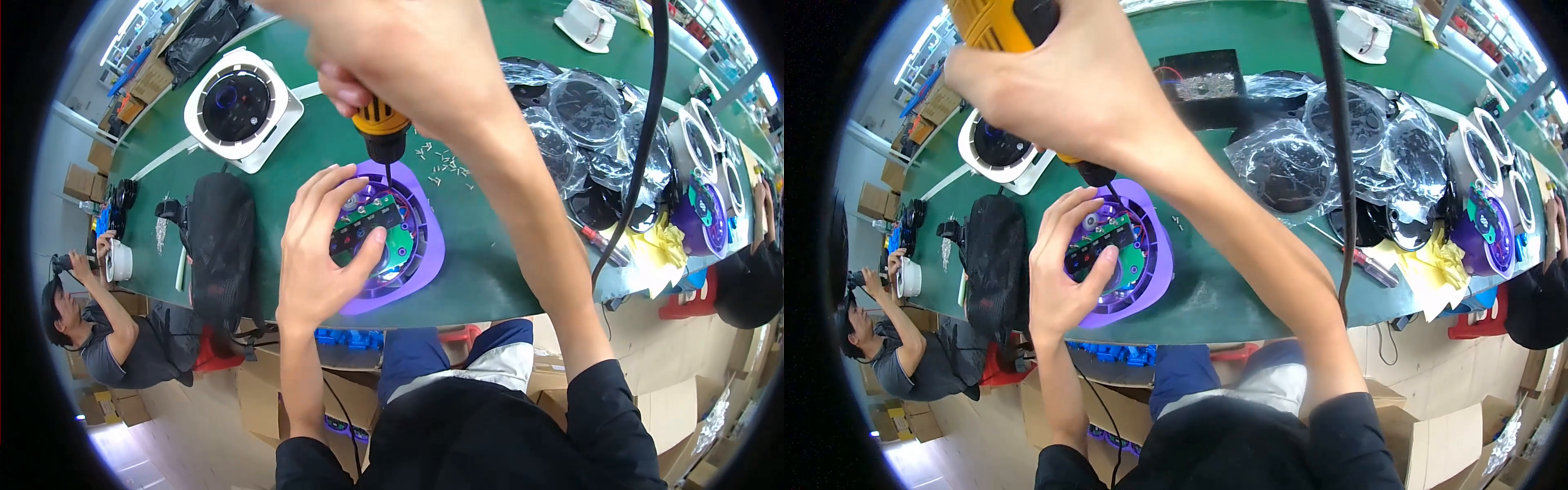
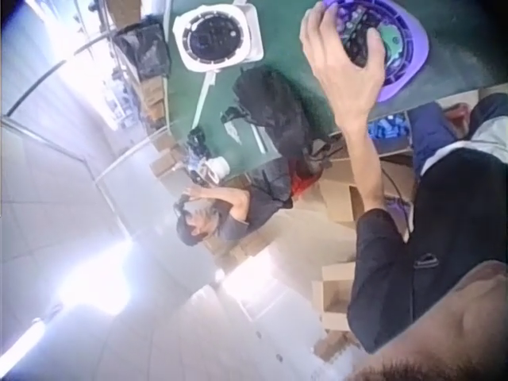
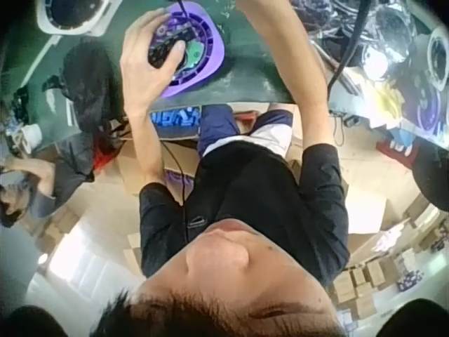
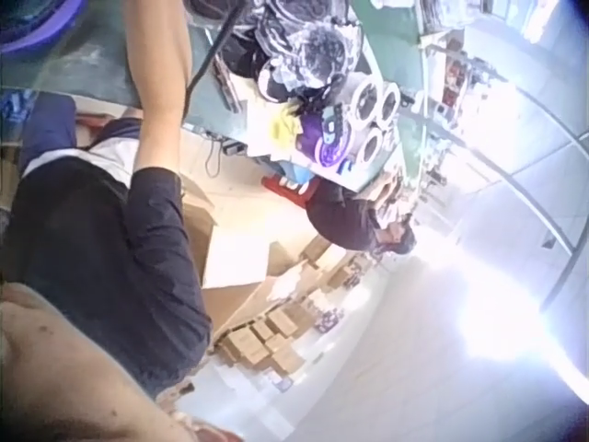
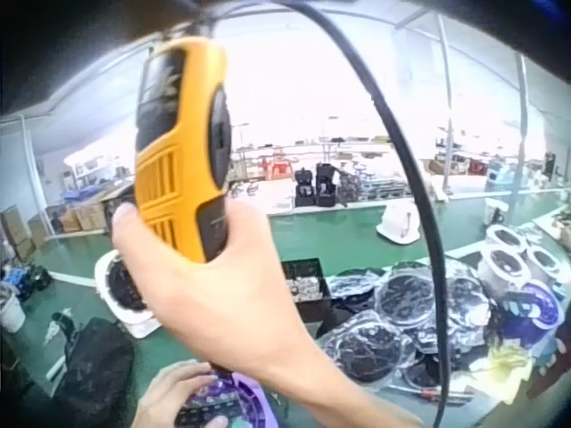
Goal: The person assembles portable fans by retrieving housings from a box, installing circuit boards and batteries, and securing the fan assemblies together using an electric screwdriver.
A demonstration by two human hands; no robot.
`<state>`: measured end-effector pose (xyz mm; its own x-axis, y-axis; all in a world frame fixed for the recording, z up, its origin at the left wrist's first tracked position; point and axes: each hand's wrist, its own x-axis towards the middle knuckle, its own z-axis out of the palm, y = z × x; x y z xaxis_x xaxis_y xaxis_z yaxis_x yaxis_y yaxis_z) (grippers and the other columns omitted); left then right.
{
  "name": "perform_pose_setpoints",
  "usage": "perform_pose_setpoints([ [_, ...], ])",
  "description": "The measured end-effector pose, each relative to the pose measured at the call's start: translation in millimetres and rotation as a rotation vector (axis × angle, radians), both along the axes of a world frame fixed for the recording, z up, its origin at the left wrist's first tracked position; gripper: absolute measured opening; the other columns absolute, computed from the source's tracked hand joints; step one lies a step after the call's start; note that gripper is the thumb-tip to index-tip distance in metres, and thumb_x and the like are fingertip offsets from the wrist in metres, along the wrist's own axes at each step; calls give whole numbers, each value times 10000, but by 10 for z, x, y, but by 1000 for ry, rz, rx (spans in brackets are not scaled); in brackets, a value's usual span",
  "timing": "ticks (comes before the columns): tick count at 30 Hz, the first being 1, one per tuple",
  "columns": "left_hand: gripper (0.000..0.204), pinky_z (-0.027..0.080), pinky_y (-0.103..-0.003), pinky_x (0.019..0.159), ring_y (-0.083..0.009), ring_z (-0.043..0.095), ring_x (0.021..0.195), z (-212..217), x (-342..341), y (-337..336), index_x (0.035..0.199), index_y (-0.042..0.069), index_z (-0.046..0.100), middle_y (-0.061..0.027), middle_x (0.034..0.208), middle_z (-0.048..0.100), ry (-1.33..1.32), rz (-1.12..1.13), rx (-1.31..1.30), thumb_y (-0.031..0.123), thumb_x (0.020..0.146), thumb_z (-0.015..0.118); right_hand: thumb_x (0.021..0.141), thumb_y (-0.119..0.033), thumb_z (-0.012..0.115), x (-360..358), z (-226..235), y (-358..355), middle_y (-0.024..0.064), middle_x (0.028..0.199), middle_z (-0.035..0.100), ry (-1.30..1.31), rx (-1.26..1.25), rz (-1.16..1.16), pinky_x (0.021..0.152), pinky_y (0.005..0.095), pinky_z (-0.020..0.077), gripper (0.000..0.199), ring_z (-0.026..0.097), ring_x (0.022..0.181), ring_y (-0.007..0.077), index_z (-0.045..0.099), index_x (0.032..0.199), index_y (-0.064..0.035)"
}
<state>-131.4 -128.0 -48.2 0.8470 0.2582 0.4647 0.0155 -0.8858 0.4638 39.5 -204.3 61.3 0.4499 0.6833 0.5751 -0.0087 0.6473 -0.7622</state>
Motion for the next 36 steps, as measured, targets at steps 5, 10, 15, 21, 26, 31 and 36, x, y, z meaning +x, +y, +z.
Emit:
perform_pose_setpoints([
  [5, 443, 452, -462, 1057, -373, 568, 1254, 6, 13, -15, 1168, -5, 662, -175, 1306, 629, 9, 11, -47, 165, 770, 759, 957, -189, 642, -42, -6, 2, -20, 650, 601, -15, -50, 87, 520, 230, 409, 237, 532, 556, 38, 634, 805, -7],
  [10, 420, 457, -460, 1053, -371, 574, 1248, -3, 1, -18, 1137, -6, 671, -176, 1298, 635, 2, 25, -49, 163, 763, 763, 958, -186, 646, -70, -4, -9, -18, 653, 609, -9, -55, 113, 513, 226, 409, 235, 536, 557, 35, 636, 811, -3],
  [15, 413, 464, -455, 1045, -368, 580, 1243, -4, 10, -24, 1126, -9, 673, -177, 1294, 640, -8, 26, -50, 159, 759, 761, 960, -177, 638, -75, -33, 13, -15, 658, 616, -11, -39, 96, 513, 223, 413, 223, 540, 560, 31, 637, 824, 0],
  [21, 407, 463, -454, 1045, -369, 578, 1245, -8, 14, -25, 1119, -10, 675, -175, 1299, 639, -17, 25, -36, 161, 759, 759, 959, -174, 641, -60, -29, 0, -14, 667, 619, -40, -10, 121, 512, 226, 417, 213, 546, 563, 33, 638, 845, 6],
  [26, 404, 462, -454, 1046, -367, 578, 1247, -15, 7, -20, 1117, -10, 677, -174, 1303, 637, -19, 25, -37, 163, 761, 758, 964, -183, 643, -61, -14, -11, -13, 670, 620, -32, -49, 81, 516, 223, 423, 221, 548, 562, 37, 640, 848, 5],
  [31, 402, 462, -455, 1046, -365, 578, 1248, -10, 5, -28, 1114, -9, 679, -174, 1305, 637, -19, 27, -37, 163, 760, 759, 964, -186, 648, -87, -20, 0, -20, 668, 614, -23, -27, 99, 513, 222, 422, 220, 544, 560, 36, 641, 848, 1],
  [36, 402, 467, -451, 1041, -369, 580, 1239, -2, 13, -43, 1110, -9, 680, -175, 1284, 642, 17, 46, -66, 160, 755, 764, 961, -181, 657, -107, -23, -34, -30, 657, 591, -45, -32, 219, 525, 224, 403, 211, 516, 564, 32, 634, 848, -5],
])
